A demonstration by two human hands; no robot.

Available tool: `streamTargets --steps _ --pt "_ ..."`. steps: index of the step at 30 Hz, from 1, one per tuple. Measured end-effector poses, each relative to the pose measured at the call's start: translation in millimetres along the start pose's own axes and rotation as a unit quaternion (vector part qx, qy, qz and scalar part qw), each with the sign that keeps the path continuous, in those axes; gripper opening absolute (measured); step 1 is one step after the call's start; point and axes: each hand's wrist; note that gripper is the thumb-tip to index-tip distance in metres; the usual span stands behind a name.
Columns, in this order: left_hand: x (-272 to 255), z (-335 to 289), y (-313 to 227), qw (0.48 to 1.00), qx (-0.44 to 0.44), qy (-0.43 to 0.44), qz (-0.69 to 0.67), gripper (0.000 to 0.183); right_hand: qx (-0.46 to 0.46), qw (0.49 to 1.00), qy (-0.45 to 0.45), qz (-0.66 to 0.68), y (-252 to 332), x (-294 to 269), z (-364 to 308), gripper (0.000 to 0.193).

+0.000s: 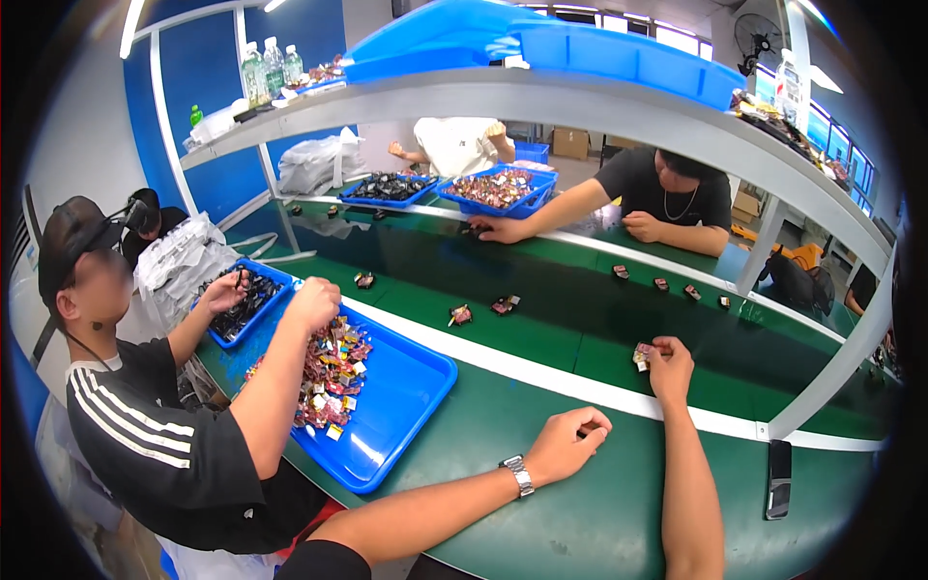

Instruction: Manually assemble small electronic components on a conveyor belt production line.

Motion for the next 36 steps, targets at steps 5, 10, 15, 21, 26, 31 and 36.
streamTargets --steps 5,10,15,21,26,31,36 --pt "-2 -3 -8 0.997 0.042 0.003 0.061 0.012 -0.129 0.975 -0.066 -0.169 27 -3 -7 0.02" --pt "5 -6 6 0.965 0.164 0.096 0.179 0.01 -0.148 0.955 0.242 -0.088 87 56 -32 0.033" --pt "1 -8 -4 0.971 0.155 0.11 0.144 0.014 -0.297 0.875 0.348 -0.155 110 139 -12 0.064" --pt "1 -3 7 0.98 0.137 0.095 0.111 0.012 -0.27 0.833 0.445 -0.185 118 169 18 0.07" --pt "4 -1 0 0.97 0.159 0.136 0.127 0.01 -0.298 0.832 0.426 -0.195 118 167 23 0.052" --pt "-3 -4 8 0.969 0.171 0.126 0.123 0.018 -0.316 0.873 0.327 -0.175 116 165 5 0.048" --pt "-2 -2 6 0.992 0.111 0.037 0.039 0.012 -0.206 0.95 0.223 -0.073 101 71 -36 0.049"
Point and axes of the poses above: each hand's wrist, its own z-axis towards the middle knuckle, its own x-axis out of the palm, y = z × x, and after that the axes turned 14 degrees about x, right-handed
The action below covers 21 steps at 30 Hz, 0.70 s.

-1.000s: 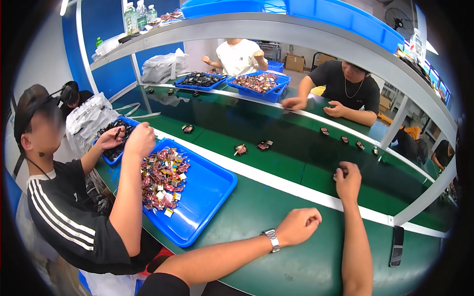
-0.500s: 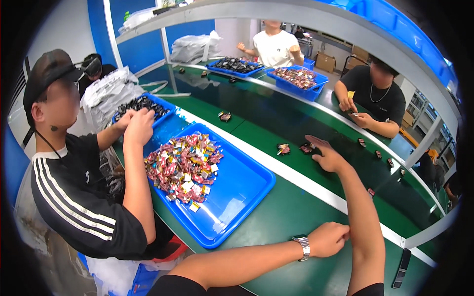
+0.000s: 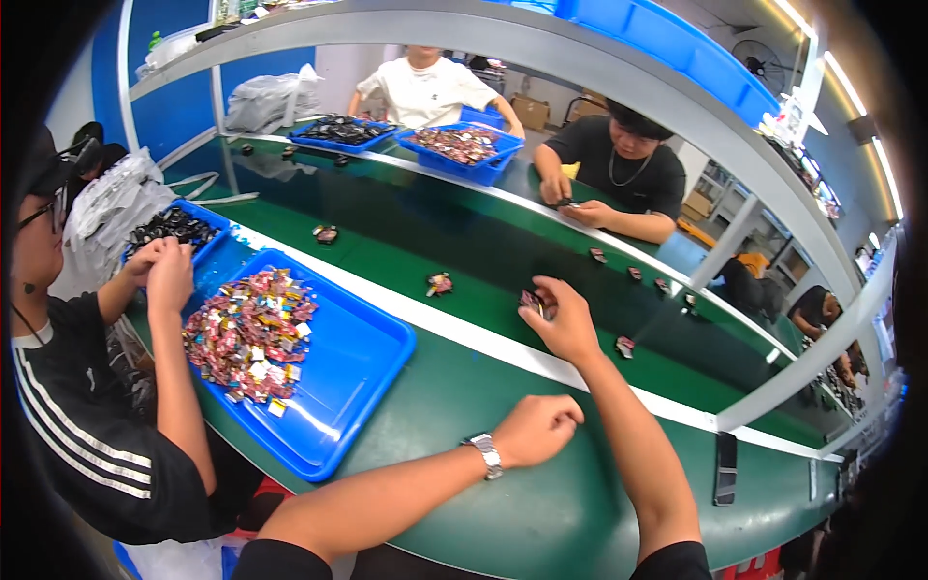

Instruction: Manually assemble small electronic components on a conveyor belt production line.

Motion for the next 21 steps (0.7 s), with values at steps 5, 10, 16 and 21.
streamTargets --steps 5,10,16,21 --pt "-5 -1 10 0.985 -0.12 -0.062 -0.105 0.023 0.084 0.992 -0.087 0.032 -12 -50 -126 0.051" --pt "-6 5 -5 0.951 -0.147 -0.011 -0.273 0.043 0.05 0.989 -0.139 -0.02 8 -54 -166 0.043" --pt "-2 3 -14 0.932 -0.208 -0.084 -0.284 0.045 -0.012 0.993 -0.119 -0.015 6 -59 -170 0.046" --pt "-7 7 -13 0.947 -0.164 -0.07 -0.268 0.038 -0.069 0.992 -0.106 -0.007 5 -69 -170 0.038"
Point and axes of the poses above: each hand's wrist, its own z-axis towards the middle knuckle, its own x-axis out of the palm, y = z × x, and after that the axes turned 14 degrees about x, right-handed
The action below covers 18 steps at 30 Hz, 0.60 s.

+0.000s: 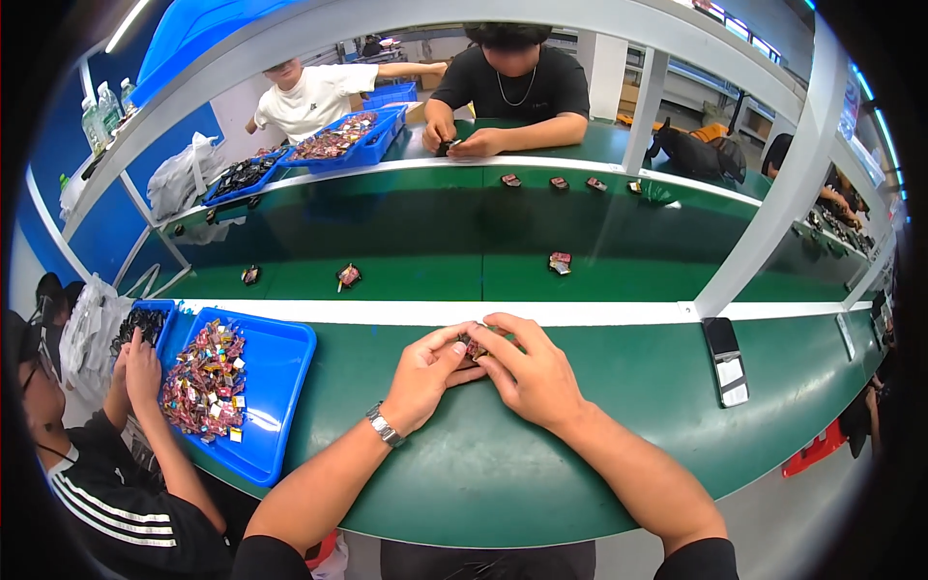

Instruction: Manually assemble small electronic components on a conveyor belt production line.

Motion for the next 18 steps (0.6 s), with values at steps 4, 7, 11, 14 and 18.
streamTargets --steps 4,7,11,14,18 --pt "-2 0 -3 1.0 -0.01 0.007 0.014 0.039 -0.073 0.997 -0.001 -0.031 -9 5 4 0.035" --pt "-4 0 -4 0.999 -0.007 0.005 0.032 0.038 -0.078 0.997 -0.012 -0.022 -11 8 5 0.036" --pt "-5 3 -7 0.996 0.002 0.004 0.084 0.037 -0.077 0.997 0.004 -0.028 -13 7 8 0.027" --pt "-3 2 -6 0.995 0.002 0.015 0.102 0.036 -0.078 0.996 0.028 -0.025 -16 4 9 0.025" --pt "-4 2 -7 0.993 -0.001 0.024 0.113 0.035 -0.059 0.996 0.063 -0.035 -20 3 8 0.022"
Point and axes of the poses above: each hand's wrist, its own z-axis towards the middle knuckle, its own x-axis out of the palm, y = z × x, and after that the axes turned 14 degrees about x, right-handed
